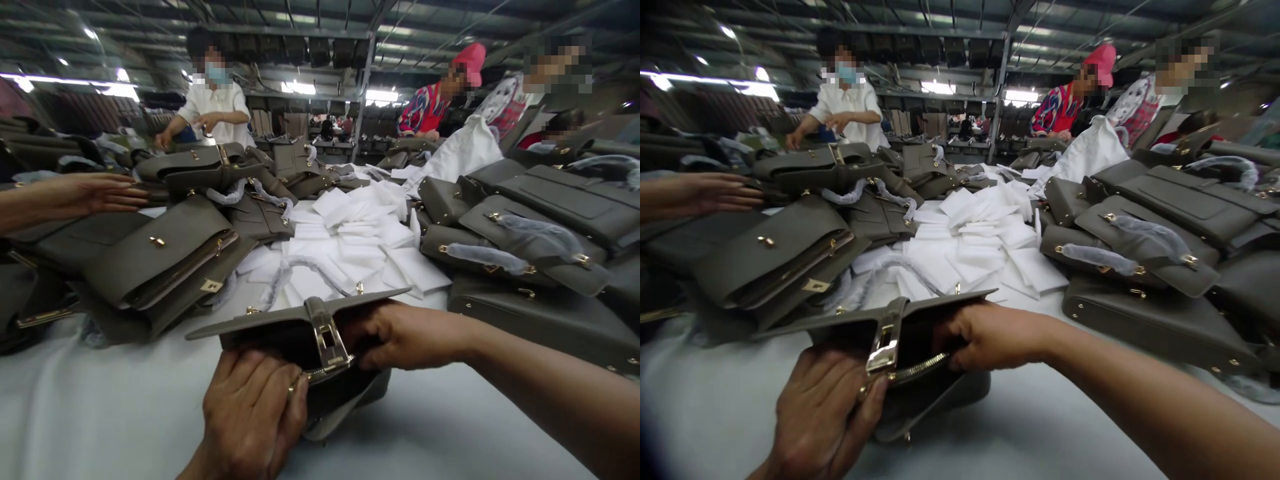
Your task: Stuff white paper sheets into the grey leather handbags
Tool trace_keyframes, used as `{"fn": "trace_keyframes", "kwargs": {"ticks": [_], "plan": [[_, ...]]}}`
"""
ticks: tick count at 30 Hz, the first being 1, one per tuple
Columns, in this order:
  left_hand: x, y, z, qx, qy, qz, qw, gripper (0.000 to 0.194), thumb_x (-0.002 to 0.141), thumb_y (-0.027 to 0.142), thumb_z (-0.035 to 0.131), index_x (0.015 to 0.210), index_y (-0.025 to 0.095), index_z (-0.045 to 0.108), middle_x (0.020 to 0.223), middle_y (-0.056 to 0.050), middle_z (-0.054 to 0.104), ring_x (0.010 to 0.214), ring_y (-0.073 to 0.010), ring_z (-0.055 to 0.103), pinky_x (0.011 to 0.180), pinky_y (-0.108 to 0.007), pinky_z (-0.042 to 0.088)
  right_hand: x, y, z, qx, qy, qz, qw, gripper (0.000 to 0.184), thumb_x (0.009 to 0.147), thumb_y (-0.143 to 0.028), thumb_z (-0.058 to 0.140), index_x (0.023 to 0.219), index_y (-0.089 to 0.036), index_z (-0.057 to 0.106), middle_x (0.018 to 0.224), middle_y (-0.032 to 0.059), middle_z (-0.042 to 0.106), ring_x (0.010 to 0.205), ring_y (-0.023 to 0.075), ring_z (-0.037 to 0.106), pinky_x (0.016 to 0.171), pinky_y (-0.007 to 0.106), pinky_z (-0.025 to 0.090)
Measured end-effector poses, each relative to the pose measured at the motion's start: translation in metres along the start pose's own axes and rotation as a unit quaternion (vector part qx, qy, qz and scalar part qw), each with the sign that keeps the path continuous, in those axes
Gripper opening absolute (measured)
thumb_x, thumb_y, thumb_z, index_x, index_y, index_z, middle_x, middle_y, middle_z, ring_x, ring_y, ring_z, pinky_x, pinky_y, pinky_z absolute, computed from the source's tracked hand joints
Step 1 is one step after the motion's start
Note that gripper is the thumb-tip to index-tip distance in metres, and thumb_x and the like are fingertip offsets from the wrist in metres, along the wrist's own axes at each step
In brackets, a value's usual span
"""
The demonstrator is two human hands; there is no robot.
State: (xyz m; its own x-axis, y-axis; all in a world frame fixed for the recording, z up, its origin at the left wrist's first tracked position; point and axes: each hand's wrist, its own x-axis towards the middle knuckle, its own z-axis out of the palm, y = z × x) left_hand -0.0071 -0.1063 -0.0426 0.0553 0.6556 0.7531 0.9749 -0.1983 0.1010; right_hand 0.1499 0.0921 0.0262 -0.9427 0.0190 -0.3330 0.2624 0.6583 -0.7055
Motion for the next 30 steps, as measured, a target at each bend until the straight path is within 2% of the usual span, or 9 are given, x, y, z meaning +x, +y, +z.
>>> {"fn": "trace_keyframes", "kwargs": {"ticks": [3, 7, 11, 14, 17, 21, 26, 28, 30], "plan": [[-0.002, -0.003, 0.0, 0.022, 0.002, 0.012, 1.0, 0.007, 0.082, 0.006, 0.062, 0.086, 0.013, 0.062, 0.074, -0.005, 0.067, 0.076, -0.0212, 0.056, 0.071, -0.039, 0.038, 0.003, 0.004, -0.008, 0.044, -0.029, -0.007, 0.999, 0.035, 0.075, -0.009, 0.062, 0.107, -0.017, 0.069, 0.097, 0.0002, 0.069, 0.09, 0.0167, 0.062, 0.079, 0.023, 0.047], [-0.005, -0.005, 0.0, 0.053, 0.01, 0.05, 0.997, 0.009, 0.081, 0.01, 0.064, 0.088, 0.016, 0.064, 0.078, -0.002, 0.071, 0.078, -0.0188, 0.062, 0.081, -0.039, 0.043, 0.01, 0.007, -0.016, 0.111, -0.024, -0.019, 0.993, 0.031, 0.082, -0.02, 0.06, 0.111, -0.013, 0.064, 0.102, 0.0048, 0.067, 0.094, 0.0171, 0.06, 0.083, 0.026, 0.046], [-0.003, -0.004, 0.001, 0.074, 0.04, 0.059, 0.995, 0.008, 0.082, 0.013, 0.062, 0.085, 0.019, 0.065, 0.073, 0.001, 0.071, 0.074, -0.0164, 0.065, 0.083, -0.035, 0.047, 0.026, 0.009, -0.022, 0.166, -0.021, 0.002, 0.986, 0.034, 0.084, -0.027, 0.059, 0.112, -0.008, 0.06, 0.077, 0.0031, 0.066, 0.07, 0.0118, 0.057, 0.064, 0.02, 0.044], [-0.002, -0.005, 0.003, 0.081, 0.043, 0.05, 0.995, 0.007, 0.082, 0.014, 0.062, 0.085, 0.019, 0.065, 0.074, 0.001, 0.072, 0.075, -0.0158, 0.066, 0.083, -0.034, 0.047, 0.036, 0.006, -0.023, 0.122, -0.062, 0.007, 0.991, 0.033, 0.075, -0.032, 0.071, 0.099, -0.009, 0.067, 0.072, -0.0001, 0.062, 0.064, 0.0096, 0.053, 0.057, 0.017, 0.04], [-0.003, -0.006, 0.003, 0.07, 0.033, 0.026, 0.997, 0.007, 0.083, 0.014, 0.062, 0.087, 0.018, 0.065, 0.077, 0.0, 0.072, 0.078, -0.0166, 0.066, 0.086, -0.035, 0.046, 0.038, 0.001, -0.022, 0.009, -0.105, -0.018, 0.994, 0.027, 0.075, -0.033, 0.073, 0.092, -0.013, 0.072, 0.071, -0.0014, 0.062, 0.064, 0.0089, 0.053, 0.058, 0.017, 0.037], [-0.004, -0.009, 0.001, 0.027, 0.013, -0.007, 1.0, 0.011, 0.082, 0.01, 0.062, 0.09, 0.017, 0.065, 0.082, 0.0, 0.071, 0.082, -0.0169, 0.063, 0.088, -0.036, 0.042, 0.035, -0.002, -0.019, -0.111, -0.079, -0.055, 0.989, 0.016, 0.077, -0.025, 0.07, 0.091, -0.017, 0.073, 0.072, -0.0023, 0.064, 0.064, 0.0082, 0.053, 0.057, 0.017, 0.033], [-0.003, -0.023, -0.019, 0.02, 0.003, -0.071, 0.997, 0.024, 0.085, 0.021, 0.062, 0.107, 0.014, 0.06, 0.097, -0.007, 0.066, 0.097, -0.0223, 0.055, 0.092, -0.04, 0.037, 0.035, 0.001, -0.019, -0.094, -0.04, -0.009, 0.995, 0.014, 0.074, -0.021, 0.071, 0.087, -0.017, 0.073, 0.066, -0.0043, 0.059, 0.059, 0.0073, 0.049, 0.052, 0.017, 0.03], [-0.005, -0.029, -0.027, 0.041, -0.011, -0.101, 0.994, 0.036, 0.085, 0.025, 0.06, 0.117, 0.009, 0.054, 0.104, -0.01, 0.061, 0.101, -0.0232, 0.052, 0.09, -0.038, 0.037, 0.037, 0.0, -0.019, -0.092, -0.027, 0.005, 0.995, 0.015, 0.072, -0.019, 0.071, 0.087, -0.017, 0.071, 0.068, -0.0044, 0.058, 0.06, 0.0076, 0.049, 0.053, 0.017, 0.03], [-0.008, -0.033, -0.03, 0.039, -0.027, -0.113, 0.992, 0.037, 0.085, 0.023, 0.058, 0.119, 0.01, 0.051, 0.108, -0.01, 0.058, 0.104, -0.0226, 0.05, 0.091, -0.036, 0.036, 0.04, -0.005, -0.017, -0.088, -0.023, 0.005, 0.996, 0.015, 0.073, -0.019, 0.07, 0.087, -0.016, 0.069, 0.072, -0.0039, 0.059, 0.063, 0.008, 0.05, 0.053, 0.016, 0.03]]}}
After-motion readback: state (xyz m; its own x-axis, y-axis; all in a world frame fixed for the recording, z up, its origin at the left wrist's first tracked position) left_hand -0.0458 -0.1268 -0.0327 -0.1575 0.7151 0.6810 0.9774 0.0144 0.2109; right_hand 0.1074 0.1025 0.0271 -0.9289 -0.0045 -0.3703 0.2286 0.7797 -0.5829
